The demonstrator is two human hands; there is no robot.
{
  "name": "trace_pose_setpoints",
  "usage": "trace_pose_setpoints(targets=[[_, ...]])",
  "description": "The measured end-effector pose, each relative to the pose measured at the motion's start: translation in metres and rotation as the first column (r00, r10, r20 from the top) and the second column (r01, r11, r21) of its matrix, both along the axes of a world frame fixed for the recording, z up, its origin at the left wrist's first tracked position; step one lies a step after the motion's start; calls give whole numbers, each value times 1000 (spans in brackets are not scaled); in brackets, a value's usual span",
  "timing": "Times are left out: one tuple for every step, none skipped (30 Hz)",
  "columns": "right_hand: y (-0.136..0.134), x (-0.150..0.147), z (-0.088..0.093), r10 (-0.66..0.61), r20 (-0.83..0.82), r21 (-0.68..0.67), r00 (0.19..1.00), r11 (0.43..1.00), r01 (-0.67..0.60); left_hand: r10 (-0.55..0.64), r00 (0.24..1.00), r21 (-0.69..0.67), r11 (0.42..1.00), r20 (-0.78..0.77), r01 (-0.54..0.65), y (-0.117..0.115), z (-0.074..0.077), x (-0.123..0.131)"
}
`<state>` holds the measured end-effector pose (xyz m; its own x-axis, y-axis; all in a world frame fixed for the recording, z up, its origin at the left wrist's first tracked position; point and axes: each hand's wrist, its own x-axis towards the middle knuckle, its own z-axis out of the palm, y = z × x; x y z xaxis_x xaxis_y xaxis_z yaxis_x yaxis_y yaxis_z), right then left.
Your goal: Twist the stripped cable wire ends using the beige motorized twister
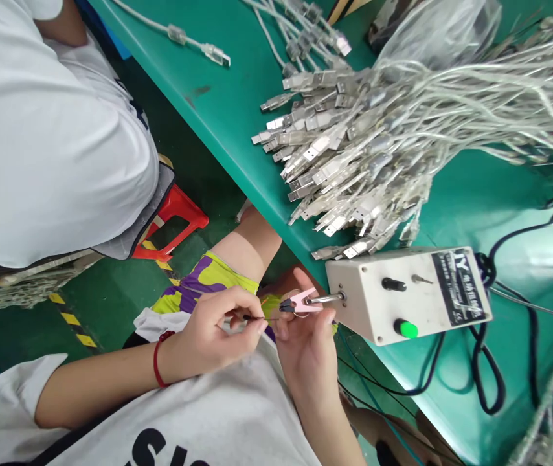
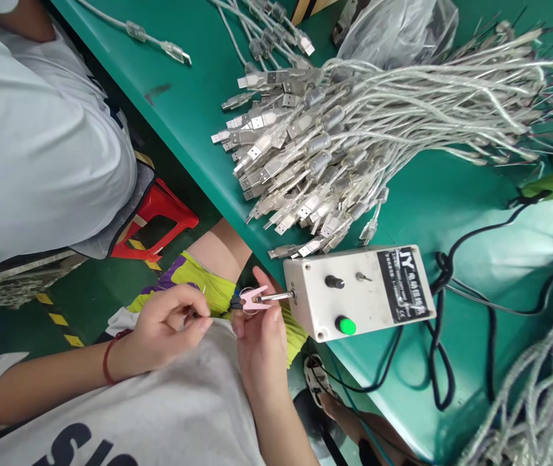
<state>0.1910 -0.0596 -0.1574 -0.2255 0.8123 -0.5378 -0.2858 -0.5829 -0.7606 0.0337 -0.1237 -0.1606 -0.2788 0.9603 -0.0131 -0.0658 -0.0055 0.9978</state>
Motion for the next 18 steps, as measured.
trace_pose_setpoints(targets=[[1,-2,-3,-6,-42,-19,999,1000,6,11,1000,-33,999,9,-11,1,-2,0],[1,-2,-6,-8,-78,-27,997,1000,6,19,1000,-64,998,16,-18,3,-3,1],[1,-3,-9,-7,-109,-27,994,1000,4,23,999,-91,996,22,-21,5,-4,1],[2,-2,-12,-10,-130,-23,991,1000,7,24,999,-113,993,29,-20,6,-4,1],[2,-1,-14,-18,-138,-21,990,1000,15,20,999,-128,992,36,-15,7,-4,1],[3,-1,-15,-28,-133,-23,991,999,25,13,999,-137,990,47,-6,7,-5,1],[4,0,-15,-38,-116,-29,993,999,35,3,998,-141,990,60,5,8,-5,2],[6,1,-14,-47,-93,-35,995,998,44,-4,997,-140,990,72,14,8,-6,2],[7,1,-13,-57,-74,-38,996,998,54,-9,997,-135,991,81,20,8,-7,2],[7,1,-12,-65,-61,-37,996,997,63,-12,996,-129,991,86,23,8,-8,3],[8,1,-11,-70,-54,-37,996,997,68,-13,996,-123,992,87,24,9,-8,3],[8,1,-10,-72,-51,-37,996,997,70,-16,996,-119,992,84,26,9,-9,3],[7,0,-9,-72,-51,-40,996,997,70,-17,997,-117,993,78,26,10,-9,4],[7,-1,-9,-69,-52,-44,996,997,67,-20,997,-117,993,73,28,12,-9,4],[8,-2,-9,-66,-50,-49,997,997,64,-22,997,-121,992,70,30,13,-9,4],[8,-3,-9,-63,-46,-50,997,997,61,-24,997,-126,992,69,32,14,-9,5],[9,-3,-10,-57,-37,-44,998,998,55,-25,997,-131,991,71,34,15,-8,5],[10,-3,-10,-44,-23,-31,999,999,43,-25,997,-135,990,73,35,15,-7,5]])
